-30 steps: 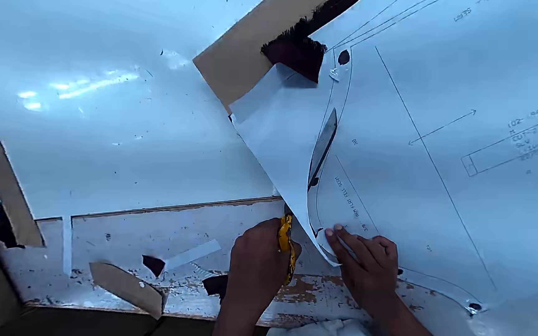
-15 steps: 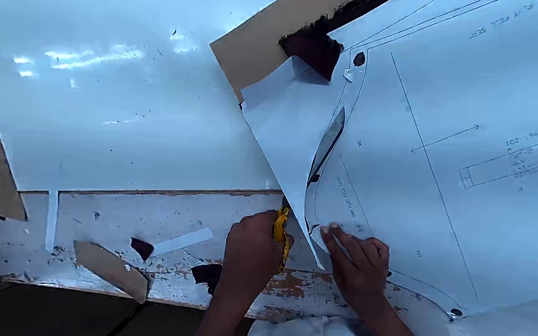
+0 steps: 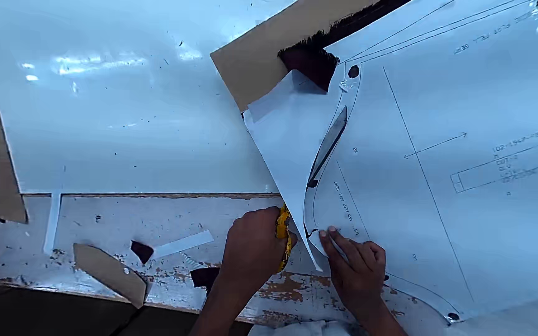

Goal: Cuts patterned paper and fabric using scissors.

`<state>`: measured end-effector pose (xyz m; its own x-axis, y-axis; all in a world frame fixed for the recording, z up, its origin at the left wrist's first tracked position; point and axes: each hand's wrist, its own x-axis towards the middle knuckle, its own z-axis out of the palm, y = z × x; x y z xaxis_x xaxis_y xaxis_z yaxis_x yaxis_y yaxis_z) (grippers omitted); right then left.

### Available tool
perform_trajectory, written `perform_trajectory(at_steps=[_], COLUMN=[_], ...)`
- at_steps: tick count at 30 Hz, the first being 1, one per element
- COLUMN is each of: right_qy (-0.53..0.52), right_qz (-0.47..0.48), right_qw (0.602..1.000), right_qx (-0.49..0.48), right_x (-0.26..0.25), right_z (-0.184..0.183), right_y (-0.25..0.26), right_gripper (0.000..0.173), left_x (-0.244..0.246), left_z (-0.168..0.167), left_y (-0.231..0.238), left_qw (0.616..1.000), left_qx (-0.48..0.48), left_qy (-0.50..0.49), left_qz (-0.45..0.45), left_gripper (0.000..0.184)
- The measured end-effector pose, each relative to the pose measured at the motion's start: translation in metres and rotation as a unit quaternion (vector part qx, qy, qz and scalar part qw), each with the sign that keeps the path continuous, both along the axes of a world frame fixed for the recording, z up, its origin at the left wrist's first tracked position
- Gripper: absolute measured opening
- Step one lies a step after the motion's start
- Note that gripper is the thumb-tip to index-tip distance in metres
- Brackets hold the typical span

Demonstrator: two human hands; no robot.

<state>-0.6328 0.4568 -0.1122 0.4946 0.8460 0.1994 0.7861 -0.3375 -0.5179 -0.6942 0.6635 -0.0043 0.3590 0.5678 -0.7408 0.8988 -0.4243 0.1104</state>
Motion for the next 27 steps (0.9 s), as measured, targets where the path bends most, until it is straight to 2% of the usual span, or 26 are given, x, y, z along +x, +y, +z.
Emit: perform_trajectory(at_steps=[7,20,27], right_qy=[0.001,0.000,-0.005], right_qz=[0.001,0.000,-0.002], right_qw=[1.000,1.000,1.000], right_qx=[-0.006,-0.010,-0.007], right_x=[0.0006,-0.0002,0.0012], right_z=[0.0004,-0.0005,-0.0015], right_y=[-0.0028,-0.0045,-0.0047], right_gripper=[0.034,0.034,0.033], left_x=[-0.0030,-0.0017,0.0064], left_z=[-0.0039,-0.0098,-0.0023], left_y=[-0.0037,-0.0040,0.0020], left_qw=[0.999,0.999,0.995], left_qx=[0.020,-0.004,-0.084], left_qy=[-0.033,-0.018,0.013], left_qz=[0.007,0.045,0.056], left_gripper=[0.015,0.018,0.018])
